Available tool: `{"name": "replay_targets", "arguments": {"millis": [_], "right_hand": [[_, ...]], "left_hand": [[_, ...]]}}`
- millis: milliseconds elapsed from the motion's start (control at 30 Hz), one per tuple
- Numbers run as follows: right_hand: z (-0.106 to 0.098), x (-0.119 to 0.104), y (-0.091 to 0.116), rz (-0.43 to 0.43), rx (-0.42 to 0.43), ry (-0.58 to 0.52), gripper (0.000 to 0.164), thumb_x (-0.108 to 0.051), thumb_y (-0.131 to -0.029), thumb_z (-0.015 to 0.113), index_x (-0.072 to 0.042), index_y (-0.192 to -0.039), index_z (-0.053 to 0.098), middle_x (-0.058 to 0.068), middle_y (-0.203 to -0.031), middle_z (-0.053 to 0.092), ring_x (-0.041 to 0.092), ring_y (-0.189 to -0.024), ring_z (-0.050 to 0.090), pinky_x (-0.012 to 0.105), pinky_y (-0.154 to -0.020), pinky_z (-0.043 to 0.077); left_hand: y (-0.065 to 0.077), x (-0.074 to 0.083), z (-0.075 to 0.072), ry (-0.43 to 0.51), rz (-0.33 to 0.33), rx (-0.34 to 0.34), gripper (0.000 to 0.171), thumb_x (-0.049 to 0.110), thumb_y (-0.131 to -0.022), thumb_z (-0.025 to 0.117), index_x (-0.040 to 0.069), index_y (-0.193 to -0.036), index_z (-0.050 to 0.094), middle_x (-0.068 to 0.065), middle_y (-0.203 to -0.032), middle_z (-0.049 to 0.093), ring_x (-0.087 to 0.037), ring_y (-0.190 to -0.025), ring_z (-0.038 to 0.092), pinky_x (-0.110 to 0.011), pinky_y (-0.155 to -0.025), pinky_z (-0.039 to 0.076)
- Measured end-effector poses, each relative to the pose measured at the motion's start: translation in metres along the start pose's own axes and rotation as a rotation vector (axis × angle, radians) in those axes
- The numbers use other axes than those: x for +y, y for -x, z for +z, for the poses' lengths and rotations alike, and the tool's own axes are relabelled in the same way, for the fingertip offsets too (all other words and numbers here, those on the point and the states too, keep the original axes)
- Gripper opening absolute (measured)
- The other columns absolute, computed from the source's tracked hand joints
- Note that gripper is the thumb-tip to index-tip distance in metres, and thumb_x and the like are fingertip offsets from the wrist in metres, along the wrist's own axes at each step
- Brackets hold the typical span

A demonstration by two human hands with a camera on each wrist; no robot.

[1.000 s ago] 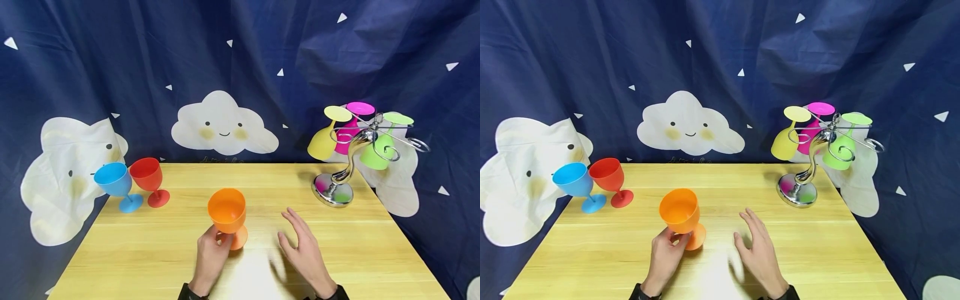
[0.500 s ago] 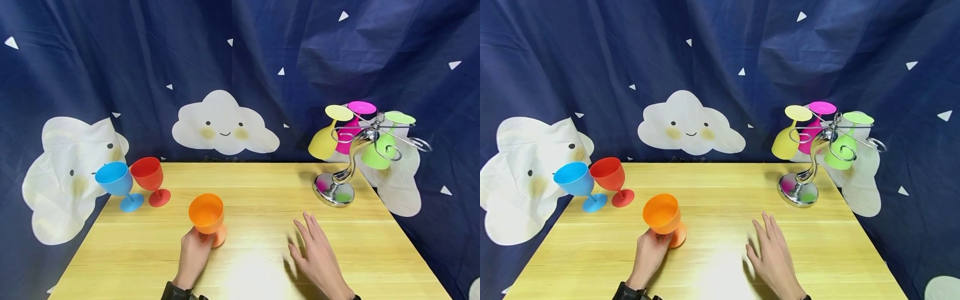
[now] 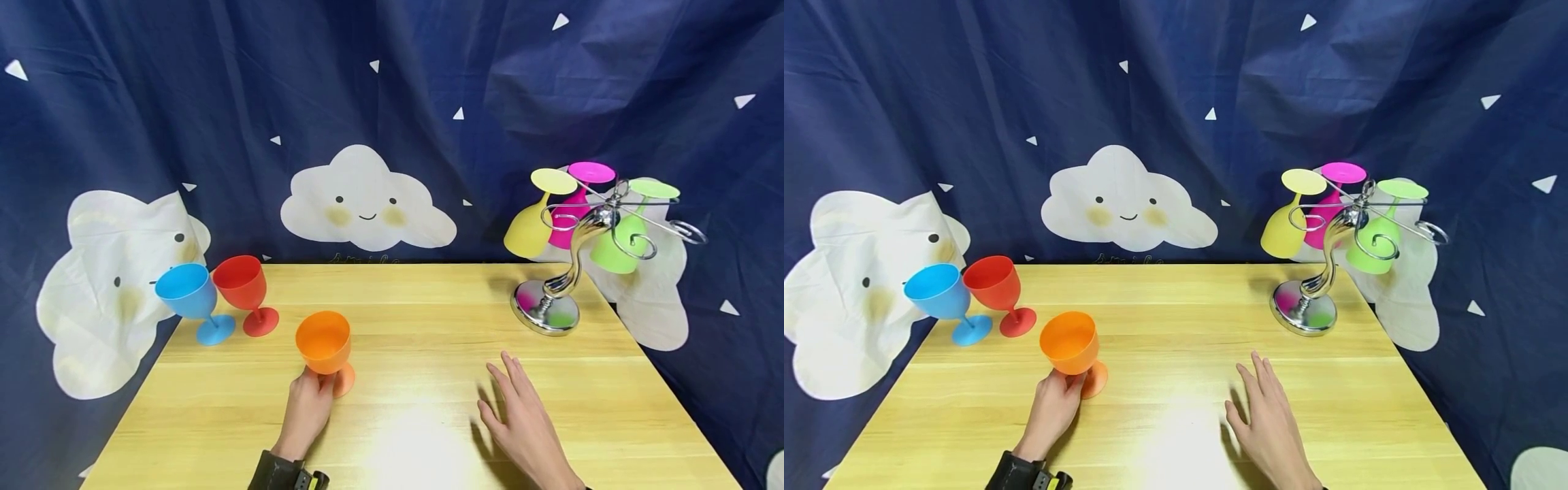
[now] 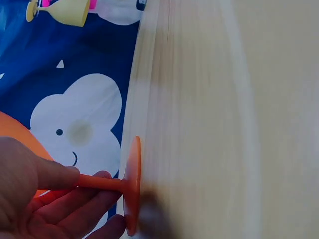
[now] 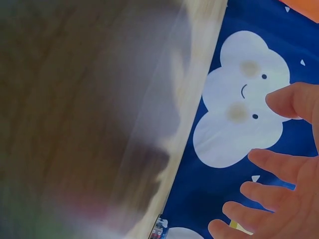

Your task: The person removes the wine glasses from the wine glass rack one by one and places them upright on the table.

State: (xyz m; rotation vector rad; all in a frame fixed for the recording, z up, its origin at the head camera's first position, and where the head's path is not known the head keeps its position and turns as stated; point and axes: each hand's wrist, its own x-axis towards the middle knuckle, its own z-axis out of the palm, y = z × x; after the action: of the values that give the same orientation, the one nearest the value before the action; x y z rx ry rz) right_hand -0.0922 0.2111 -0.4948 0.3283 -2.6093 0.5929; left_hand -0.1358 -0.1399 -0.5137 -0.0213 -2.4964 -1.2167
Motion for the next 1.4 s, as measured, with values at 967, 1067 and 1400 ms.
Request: {"name": "replay_targets", "arguments": {"millis": [967, 1067, 1400], "right_hand": [[0.001, -0.002, 0.002, 0.064, -0.03, -0.061, 0.053, -0.014, -0.086, 0.079, -0.002, -0.134, 0.061, 0.023, -0.154, 0.044, 0.049, -0.138, 0.041, 0.066, -0.102, 0.044], [0.001, -0.002, 0.002, 0.065, -0.036, -0.066, 0.052, -0.014, -0.086, 0.079, -0.002, -0.134, 0.061, 0.024, -0.153, 0.044, 0.048, -0.138, 0.041, 0.067, -0.103, 0.043], [0.001, -0.002, 0.001, 0.058, -0.036, -0.066, 0.049, -0.013, -0.085, 0.08, -0.001, -0.129, 0.063, 0.024, -0.151, 0.046, 0.047, -0.137, 0.044, 0.064, -0.104, 0.043]], "left_hand": [[-0.109, -0.06, -0.014, -0.048, -0.039, -0.077, 0.018, 0.002, -0.099, 0.061, -0.006, -0.115, 0.061, -0.026, -0.112, 0.067, -0.046, -0.112, 0.062, -0.06, -0.101, 0.048], [-0.115, -0.064, -0.018, -0.05, -0.074, -0.094, 0.019, 0.005, -0.101, 0.059, -0.006, -0.117, 0.061, -0.025, -0.114, 0.066, -0.046, -0.115, 0.061, -0.061, -0.103, 0.046], [-0.124, -0.07, -0.023, -0.077, -0.111, -0.089, 0.021, 0.011, -0.103, 0.058, -0.003, -0.119, 0.058, -0.025, -0.114, 0.067, -0.048, -0.113, 0.06, -0.063, -0.104, 0.044]]}}
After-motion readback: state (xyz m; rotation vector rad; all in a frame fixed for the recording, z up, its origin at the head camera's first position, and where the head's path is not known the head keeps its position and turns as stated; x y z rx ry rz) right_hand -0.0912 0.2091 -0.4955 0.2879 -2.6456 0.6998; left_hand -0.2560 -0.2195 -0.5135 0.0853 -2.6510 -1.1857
